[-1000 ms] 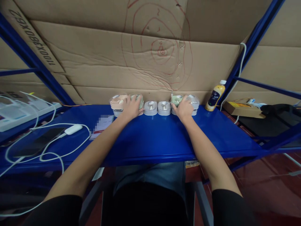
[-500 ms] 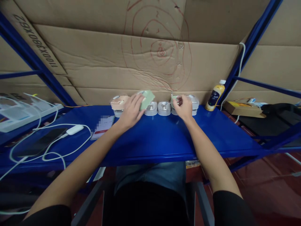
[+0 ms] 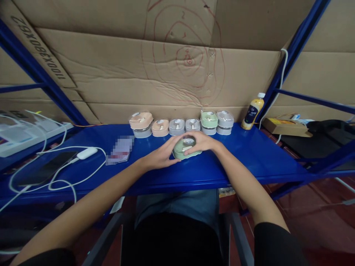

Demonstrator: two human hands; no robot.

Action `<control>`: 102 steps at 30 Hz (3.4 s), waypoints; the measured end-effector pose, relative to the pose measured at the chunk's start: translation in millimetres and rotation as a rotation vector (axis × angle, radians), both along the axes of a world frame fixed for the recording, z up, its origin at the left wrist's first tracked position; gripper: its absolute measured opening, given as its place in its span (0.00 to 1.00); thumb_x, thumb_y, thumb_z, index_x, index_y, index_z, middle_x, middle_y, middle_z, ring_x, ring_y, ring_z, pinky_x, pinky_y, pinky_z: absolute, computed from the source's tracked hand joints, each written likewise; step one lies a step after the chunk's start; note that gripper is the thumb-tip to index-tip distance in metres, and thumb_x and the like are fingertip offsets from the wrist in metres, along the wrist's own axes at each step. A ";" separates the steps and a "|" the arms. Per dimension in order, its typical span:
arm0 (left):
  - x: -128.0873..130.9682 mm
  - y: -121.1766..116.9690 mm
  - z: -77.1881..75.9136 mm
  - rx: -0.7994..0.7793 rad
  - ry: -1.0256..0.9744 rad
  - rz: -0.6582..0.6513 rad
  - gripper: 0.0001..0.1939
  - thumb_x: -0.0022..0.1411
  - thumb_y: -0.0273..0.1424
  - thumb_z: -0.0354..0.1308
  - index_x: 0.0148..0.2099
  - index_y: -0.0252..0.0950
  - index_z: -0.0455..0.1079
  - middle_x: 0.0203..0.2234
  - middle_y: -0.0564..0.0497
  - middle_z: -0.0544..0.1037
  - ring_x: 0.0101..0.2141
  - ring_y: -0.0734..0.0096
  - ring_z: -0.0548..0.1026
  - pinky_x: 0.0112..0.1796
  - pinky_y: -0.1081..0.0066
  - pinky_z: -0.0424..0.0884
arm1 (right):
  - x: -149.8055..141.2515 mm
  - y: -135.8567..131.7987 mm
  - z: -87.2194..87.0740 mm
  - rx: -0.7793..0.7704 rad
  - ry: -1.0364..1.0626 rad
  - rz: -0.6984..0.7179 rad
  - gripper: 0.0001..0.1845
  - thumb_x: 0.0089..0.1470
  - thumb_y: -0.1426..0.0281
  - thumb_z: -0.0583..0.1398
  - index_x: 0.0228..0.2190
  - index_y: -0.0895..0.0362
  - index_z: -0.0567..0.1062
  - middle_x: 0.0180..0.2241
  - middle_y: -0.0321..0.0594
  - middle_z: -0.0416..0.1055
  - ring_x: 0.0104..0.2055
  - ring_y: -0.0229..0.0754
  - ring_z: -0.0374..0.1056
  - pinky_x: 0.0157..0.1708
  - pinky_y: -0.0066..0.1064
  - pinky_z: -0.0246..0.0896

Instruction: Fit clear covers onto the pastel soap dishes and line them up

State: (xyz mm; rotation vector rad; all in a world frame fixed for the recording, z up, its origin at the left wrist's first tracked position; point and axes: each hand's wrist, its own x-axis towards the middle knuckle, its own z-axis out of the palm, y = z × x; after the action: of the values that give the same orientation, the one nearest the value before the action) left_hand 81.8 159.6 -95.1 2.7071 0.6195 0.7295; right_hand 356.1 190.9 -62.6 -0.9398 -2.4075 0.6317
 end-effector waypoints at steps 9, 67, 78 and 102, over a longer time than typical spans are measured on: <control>-7.3 16.6 -11.0 -0.226 -0.094 0.147 0.71 0.54 0.43 0.77 0.84 0.37 0.34 0.79 0.27 0.50 0.77 0.28 0.52 0.73 0.33 0.56 | -28.2 -22.1 2.2 0.157 -0.107 -0.229 0.39 0.52 0.40 0.71 0.52 0.57 0.81 0.47 0.50 0.83 0.48 0.56 0.79 0.48 0.45 0.72; 2.9 -2.5 -0.5 -0.073 0.026 0.244 0.21 0.72 0.50 0.60 0.54 0.39 0.73 0.70 0.36 0.65 0.71 0.41 0.64 0.72 0.43 0.62 | 54.2 2.7 14.7 -0.058 -0.290 -0.637 0.48 0.52 0.28 0.63 0.51 0.57 0.84 0.47 0.56 0.84 0.50 0.65 0.81 0.53 0.53 0.74; 10.4 -0.6 -8.2 -0.254 -0.095 0.314 0.61 0.56 0.49 0.76 0.79 0.37 0.47 0.70 0.30 0.68 0.70 0.32 0.69 0.68 0.37 0.66 | 32.6 -9.8 15.8 0.069 -0.078 -0.469 0.43 0.52 0.37 0.70 0.56 0.55 0.82 0.47 0.50 0.83 0.48 0.60 0.79 0.51 0.50 0.74; -0.4 23.5 -8.4 -0.335 -0.231 0.380 0.53 0.46 0.50 0.82 0.70 0.37 0.68 0.66 0.35 0.76 0.64 0.36 0.76 0.65 0.42 0.71 | -7.4 -16.5 -7.1 0.142 -0.160 -0.050 0.60 0.48 0.42 0.76 0.73 0.52 0.66 0.67 0.56 0.71 0.68 0.65 0.70 0.67 0.59 0.66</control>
State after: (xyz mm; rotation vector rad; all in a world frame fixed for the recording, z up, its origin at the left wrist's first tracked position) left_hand 81.4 183.0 -103.5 2.1851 1.1026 0.9162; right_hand 348.7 174.4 -69.7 -1.0199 -2.5213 0.3740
